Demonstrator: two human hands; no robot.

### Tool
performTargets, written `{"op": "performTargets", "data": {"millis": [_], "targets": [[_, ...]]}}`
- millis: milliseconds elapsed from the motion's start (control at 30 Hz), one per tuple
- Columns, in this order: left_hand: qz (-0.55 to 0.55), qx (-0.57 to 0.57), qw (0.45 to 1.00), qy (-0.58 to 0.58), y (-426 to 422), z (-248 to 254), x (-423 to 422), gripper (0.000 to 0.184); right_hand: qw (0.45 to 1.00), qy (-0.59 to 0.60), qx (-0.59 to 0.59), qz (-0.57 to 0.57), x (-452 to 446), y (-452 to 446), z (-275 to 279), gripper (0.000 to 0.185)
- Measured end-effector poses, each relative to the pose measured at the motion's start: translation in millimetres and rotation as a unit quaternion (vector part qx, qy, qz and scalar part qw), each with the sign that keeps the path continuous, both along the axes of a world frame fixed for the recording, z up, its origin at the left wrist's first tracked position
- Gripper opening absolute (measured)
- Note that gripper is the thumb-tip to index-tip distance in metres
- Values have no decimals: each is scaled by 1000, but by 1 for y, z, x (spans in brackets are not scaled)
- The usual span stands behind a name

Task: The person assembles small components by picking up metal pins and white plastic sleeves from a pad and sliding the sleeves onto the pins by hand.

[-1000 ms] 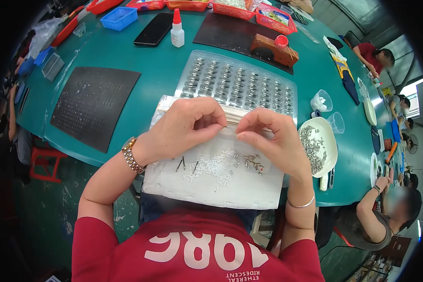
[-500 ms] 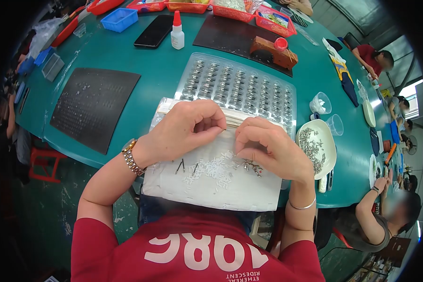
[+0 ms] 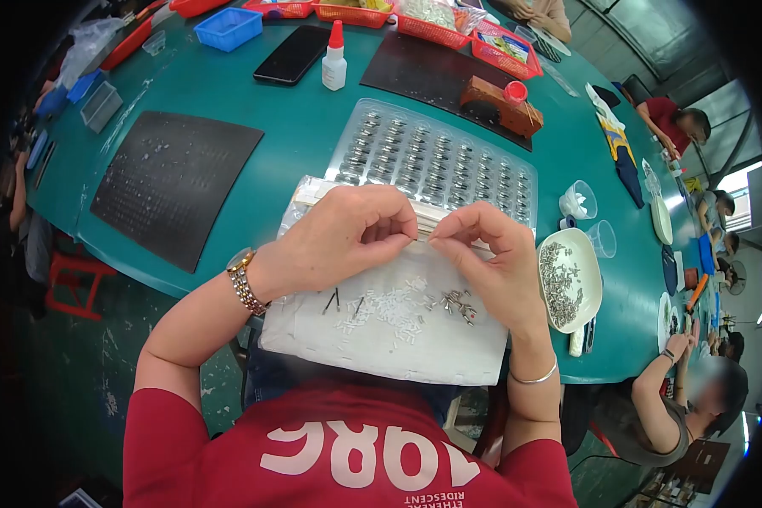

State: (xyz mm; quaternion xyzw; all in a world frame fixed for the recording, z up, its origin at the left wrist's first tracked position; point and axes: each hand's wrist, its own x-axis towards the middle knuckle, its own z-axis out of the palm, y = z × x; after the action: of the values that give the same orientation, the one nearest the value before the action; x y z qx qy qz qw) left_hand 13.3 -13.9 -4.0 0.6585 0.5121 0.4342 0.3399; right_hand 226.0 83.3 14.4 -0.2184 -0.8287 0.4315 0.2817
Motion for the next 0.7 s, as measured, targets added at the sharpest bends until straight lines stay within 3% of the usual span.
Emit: {"op": "performTargets", "data": {"millis": [700], "targets": [[12, -8, 1000, 9, -1, 5, 0, 9, 996, -21, 86, -13, -3, -3, 1, 12]]}}
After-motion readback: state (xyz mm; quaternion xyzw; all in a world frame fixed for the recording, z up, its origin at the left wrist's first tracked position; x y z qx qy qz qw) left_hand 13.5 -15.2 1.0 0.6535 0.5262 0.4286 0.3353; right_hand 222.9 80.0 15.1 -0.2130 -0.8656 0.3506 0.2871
